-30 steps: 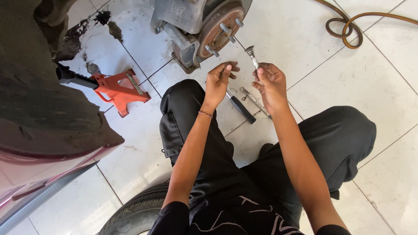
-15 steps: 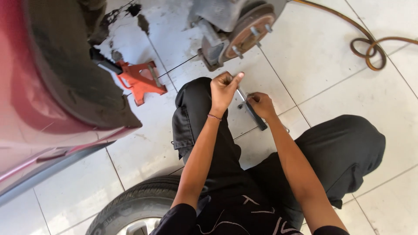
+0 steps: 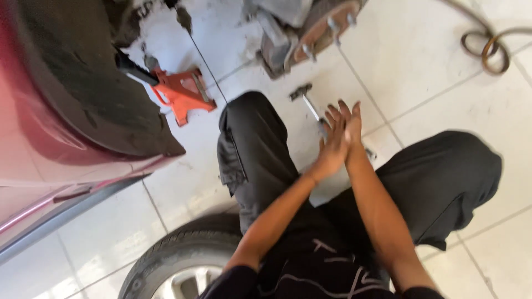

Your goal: Inspect and reinstall a brake slider pin into the brake caliper assembly.

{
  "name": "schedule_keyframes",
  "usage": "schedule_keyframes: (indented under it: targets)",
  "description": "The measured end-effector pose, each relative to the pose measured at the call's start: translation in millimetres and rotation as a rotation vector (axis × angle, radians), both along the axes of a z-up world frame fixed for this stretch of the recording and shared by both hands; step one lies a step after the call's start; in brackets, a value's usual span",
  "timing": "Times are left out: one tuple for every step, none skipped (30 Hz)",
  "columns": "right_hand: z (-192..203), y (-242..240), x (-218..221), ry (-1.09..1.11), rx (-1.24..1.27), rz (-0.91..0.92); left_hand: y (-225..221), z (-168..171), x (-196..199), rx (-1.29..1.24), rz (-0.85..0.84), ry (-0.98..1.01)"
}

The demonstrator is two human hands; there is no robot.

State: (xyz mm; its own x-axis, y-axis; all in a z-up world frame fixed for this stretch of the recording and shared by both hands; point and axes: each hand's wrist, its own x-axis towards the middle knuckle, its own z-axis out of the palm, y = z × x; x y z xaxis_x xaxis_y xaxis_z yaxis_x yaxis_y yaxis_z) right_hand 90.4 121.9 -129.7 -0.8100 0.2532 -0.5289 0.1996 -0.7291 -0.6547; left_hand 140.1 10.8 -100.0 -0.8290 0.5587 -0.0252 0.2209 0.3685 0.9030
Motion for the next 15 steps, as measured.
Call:
schedule_keyframes:
  targets:
    - [5, -15, 14, -0.019, -0.011, -0.006, -6, 5, -10, -0.011, -0.006, -0.019]
    - [14, -24, 18, 0.035, -0.038, 0.034, -6, 11, -29, 0.002, 0.076, -0.081]
    - [23, -33, 22, 0.09, -0.065, 0.075, -5, 17, -48, 0.014, 0.157, -0.144]
    - [47, -47, 22, 0.097, -0.063, 0.076, -17, -43, -62, 0.016, 0.157, -0.137]
    - [73, -61, 23, 0.145, -0.039, 0.183, -15, -90, -88, 0.028, 0.198, -0.205]
    - [99, -73, 29, 0.182, -0.013, 0.292, -3, -132, -111, 0.042, 0.241, -0.283]
    - [98, -75, 40, 0.179, -0.009, 0.295, -24, -113, -118, 0.048, 0.243, -0.287]
    - [96, -75, 42, 0.214, -0.035, 0.338, -41, -94, -135, 0.173, 0.545, -0.292]
    - [94, -74, 45, 0.25, -0.062, 0.381, -60, -75, -151, 0.299, 0.847, -0.3]
    - [102, -63, 35, 0.267, -0.036, 0.38, -67, -30, -170, 0.327, 0.837, -0.29]
    - [110, -53, 25, 0.282, -0.021, 0.335, -77, 15, -186, 0.624, 0.868, -0.073]
    - [111, -55, 33, 0.268, -0.034, 0.293, -102, 50, -181, 0.881, 0.895, 0.135]
    - [112, -57, 37, 0.256, -0.037, 0.297, -107, 63, -197, 0.875, 0.904, 0.127]
    - [112, -61, 37, 0.212, 0.023, 0.255, -115, 75, -216, 0.724, 0.757, 0.1]
    - [112, -65, 38, 0.168, 0.084, 0.214, -124, 89, -236, 0.574, 0.609, 0.07]
